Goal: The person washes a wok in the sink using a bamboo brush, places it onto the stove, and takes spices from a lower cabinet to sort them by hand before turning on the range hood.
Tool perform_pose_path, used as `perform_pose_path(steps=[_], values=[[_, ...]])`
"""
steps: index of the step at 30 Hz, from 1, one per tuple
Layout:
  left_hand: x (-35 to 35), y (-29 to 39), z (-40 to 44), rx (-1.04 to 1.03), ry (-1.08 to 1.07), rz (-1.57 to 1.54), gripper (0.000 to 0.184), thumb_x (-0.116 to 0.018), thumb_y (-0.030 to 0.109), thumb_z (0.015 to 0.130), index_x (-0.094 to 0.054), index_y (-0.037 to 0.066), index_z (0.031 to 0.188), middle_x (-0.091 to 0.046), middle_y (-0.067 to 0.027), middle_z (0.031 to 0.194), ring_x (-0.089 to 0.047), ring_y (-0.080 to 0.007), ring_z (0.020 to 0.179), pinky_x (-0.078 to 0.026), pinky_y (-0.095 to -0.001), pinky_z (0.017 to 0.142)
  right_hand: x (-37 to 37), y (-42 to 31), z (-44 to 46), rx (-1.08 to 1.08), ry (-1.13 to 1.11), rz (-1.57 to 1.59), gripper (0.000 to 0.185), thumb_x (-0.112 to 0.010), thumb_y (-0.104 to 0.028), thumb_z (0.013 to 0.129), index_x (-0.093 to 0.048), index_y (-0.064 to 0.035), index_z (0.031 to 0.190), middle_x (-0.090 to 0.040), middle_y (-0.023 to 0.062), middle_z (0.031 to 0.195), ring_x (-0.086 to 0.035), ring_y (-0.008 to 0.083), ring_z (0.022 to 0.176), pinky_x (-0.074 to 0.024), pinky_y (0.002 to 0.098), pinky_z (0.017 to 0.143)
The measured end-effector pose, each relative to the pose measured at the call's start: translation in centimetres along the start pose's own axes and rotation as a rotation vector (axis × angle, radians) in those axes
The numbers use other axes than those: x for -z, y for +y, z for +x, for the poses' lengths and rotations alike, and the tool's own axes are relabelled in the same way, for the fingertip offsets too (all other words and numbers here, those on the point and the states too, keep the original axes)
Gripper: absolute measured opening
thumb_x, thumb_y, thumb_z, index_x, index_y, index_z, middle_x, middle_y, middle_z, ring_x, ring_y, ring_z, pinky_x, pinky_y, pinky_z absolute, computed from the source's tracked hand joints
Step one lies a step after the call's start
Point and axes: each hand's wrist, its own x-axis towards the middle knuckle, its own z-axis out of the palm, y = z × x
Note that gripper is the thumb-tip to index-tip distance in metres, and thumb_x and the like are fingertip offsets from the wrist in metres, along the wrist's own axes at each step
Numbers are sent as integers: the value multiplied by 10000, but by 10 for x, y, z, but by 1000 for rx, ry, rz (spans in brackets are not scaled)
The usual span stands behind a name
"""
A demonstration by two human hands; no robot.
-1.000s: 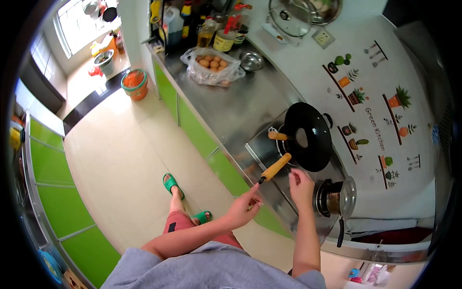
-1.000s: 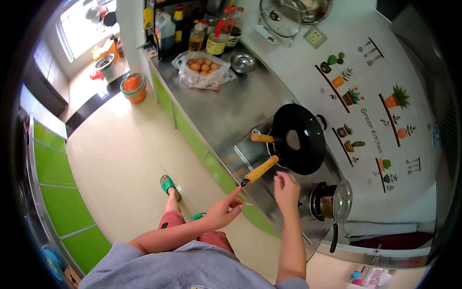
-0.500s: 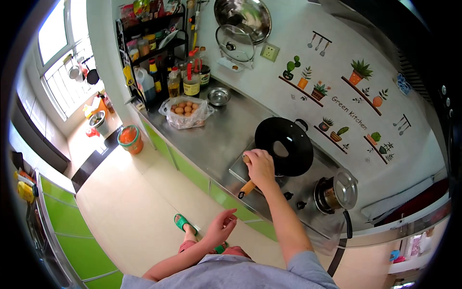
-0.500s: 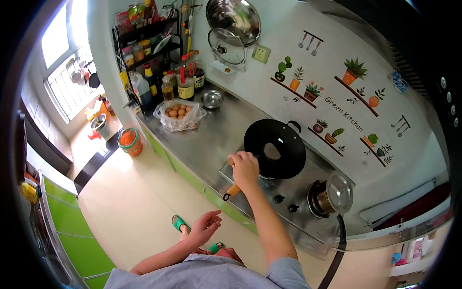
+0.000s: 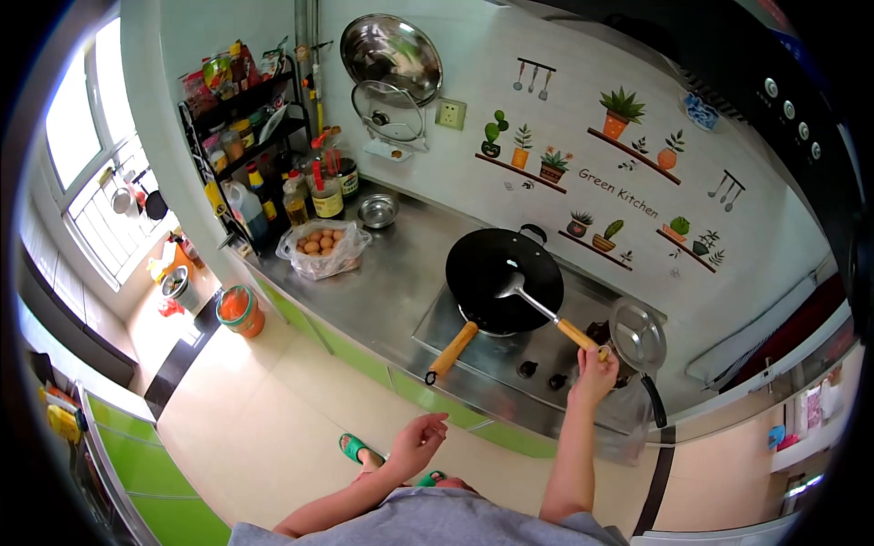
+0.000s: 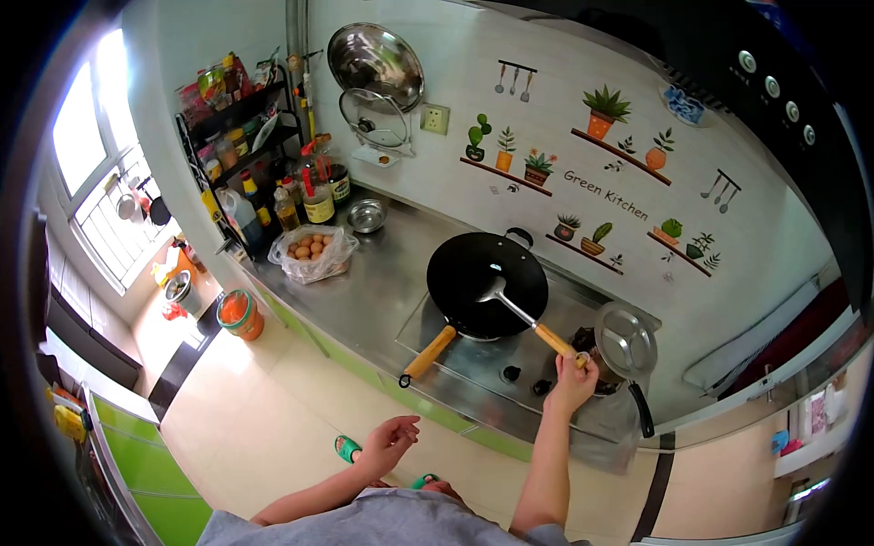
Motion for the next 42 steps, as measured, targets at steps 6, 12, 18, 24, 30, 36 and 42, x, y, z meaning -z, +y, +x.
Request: perform_pose_path(steps=[6, 12, 18, 24, 30, 36, 42], values=[[-11, -1, 3, -45, 26, -6, 328, -525, 30, 879, -539, 20, 1207, -617, -48, 964, -589, -98, 813, -482, -225, 722, 22, 36, -11, -107, 124, 128, 295, -647, -6, 835, -407, -14, 1007, -544, 117, 1024, -590, 181, 903, -568, 298, 802], [-13, 10, 9, -56, -4, 46, 305, -535, 69, 891, -558, 37, 1194, -612, -38, 907, -541, -86, 715, -468, -233, 677, 25, 40, -17, -180, 55, 112, 291, -623, -2, 850, -411, 7, 1048, -505, 107, 1041, -575, 189, 947, -555, 288, 845], [-9, 20, 14, 49, -23, 133, 299, -544, 107, 916, -548, 30, 1205, -620, -17, 947, -563, -62, 815, -469, -227, 748, 45, 44, -20, -226, -20, -34, 279, -598, -29, 875, -425, -4, 1092, -469, 70, 1075, -555, 150, 920, -541, 264, 830], [-4, 19, 20, 37, -15, 109, 295, -546, 119, 916, -557, 38, 1199, -637, -28, 934, -581, -74, 815, -474, -234, 760, 58, 42, -25, -356, -65, -200, 395, -608, -30, 865, -433, -56, 1218, -516, 38, 1079, -551, 117, 935, -522, 226, 752], [30, 21, 29, 7, 50, 207, 281, -565, 134, 906, -582, 40, 1170, -649, -46, 893, -599, -97, 786, -492, -258, 742, 63, 28, -29, -294, -102, -318, 509, -588, -94, 890, -365, -91, 1347, -527, 45, 1150, -518, 116, 1026, -441, 255, 853], [90, 9, 23, -10, 131, 409, 269, -585, 162, 875, -620, 25, 1105, -652, -68, 834, -614, -126, 779, -495, -268, 717, 72, 21, -29, -185, -192, -361, 534, -564, -81, 904, -312, -5, 1369, -423, 140, 1342, -458, 188, 1172, -345, 279, 999], [142, 5, 8, 57, -168, 1230, 469, -544, 343, 875, -499, 111, 1281, -640, -149, 1018, -614, -324, 954, -464, -440, 836, 86, -2, -47, 46, -92, -609, 274, -571, -31, 884, -504, -1, 1149, -522, 90, 1169, -516, 129, 980, -400, 243, 879]])
